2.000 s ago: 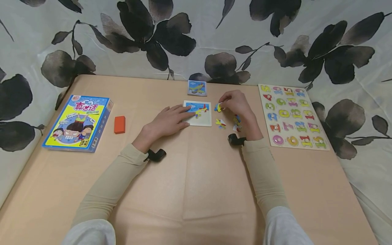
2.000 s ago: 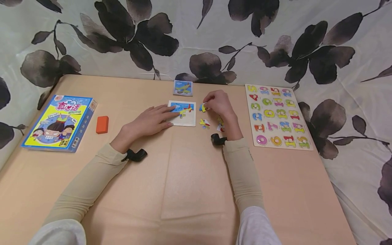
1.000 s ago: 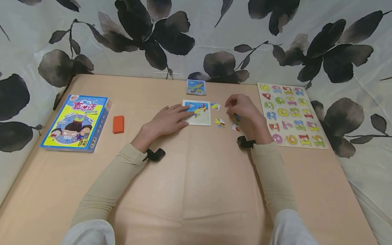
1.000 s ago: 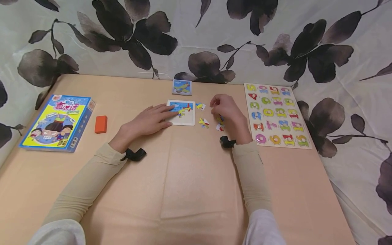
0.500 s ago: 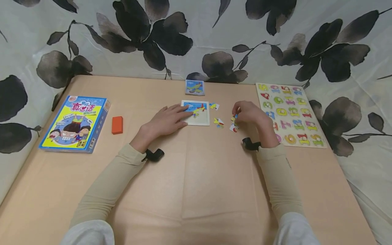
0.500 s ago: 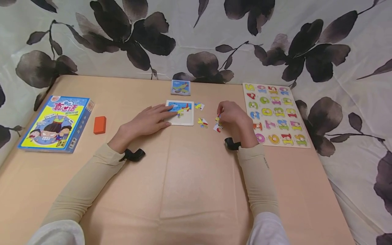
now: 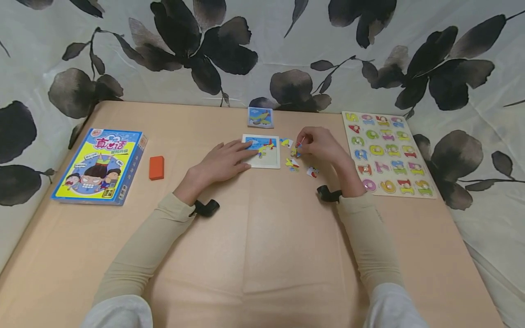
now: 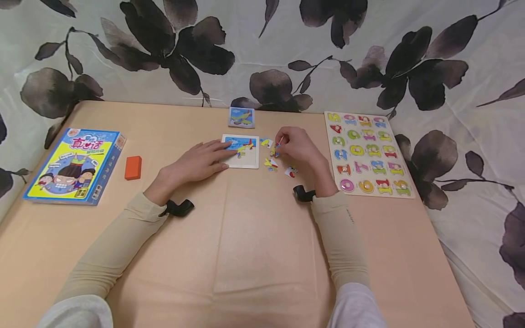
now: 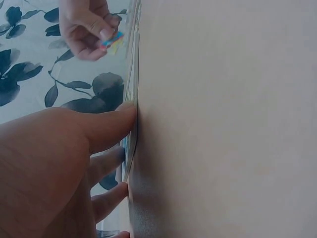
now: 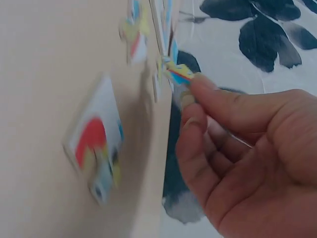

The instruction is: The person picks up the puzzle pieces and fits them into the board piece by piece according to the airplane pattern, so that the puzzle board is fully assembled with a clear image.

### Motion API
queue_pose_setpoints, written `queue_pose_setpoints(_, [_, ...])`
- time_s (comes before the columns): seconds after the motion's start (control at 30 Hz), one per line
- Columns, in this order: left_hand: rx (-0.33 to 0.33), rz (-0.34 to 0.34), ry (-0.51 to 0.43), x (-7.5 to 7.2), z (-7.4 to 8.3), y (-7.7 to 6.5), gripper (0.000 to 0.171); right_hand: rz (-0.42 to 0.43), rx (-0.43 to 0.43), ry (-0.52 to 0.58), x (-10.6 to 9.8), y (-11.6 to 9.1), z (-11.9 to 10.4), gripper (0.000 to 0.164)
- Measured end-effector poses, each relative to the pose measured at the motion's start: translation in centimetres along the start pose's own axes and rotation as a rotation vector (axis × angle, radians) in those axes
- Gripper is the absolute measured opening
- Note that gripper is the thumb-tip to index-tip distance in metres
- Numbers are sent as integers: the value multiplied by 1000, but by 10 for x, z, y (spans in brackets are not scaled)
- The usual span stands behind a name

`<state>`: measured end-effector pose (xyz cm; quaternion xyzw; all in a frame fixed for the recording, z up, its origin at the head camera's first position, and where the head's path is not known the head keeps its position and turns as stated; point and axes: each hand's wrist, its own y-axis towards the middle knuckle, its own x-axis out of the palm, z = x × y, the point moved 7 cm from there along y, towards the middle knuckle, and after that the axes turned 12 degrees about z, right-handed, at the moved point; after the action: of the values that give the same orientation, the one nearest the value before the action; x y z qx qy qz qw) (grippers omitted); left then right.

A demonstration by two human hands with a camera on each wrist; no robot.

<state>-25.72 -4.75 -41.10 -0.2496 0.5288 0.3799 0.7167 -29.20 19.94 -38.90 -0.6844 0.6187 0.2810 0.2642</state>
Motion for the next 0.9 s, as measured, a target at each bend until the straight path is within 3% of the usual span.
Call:
queue_pose_setpoints(0.37, [2, 2, 3, 1, -2, 0, 54, 7, 42, 167, 30, 2, -22, 10])
queue_pose_setpoints(0.63, [4, 2, 9, 2, -3, 0, 53, 46, 128, 261, 49, 9, -26, 16])
queue_pose_setpoints(0.9, [5, 7, 14, 2, -4, 2, 52, 88, 147, 119, 59, 11, -32, 12])
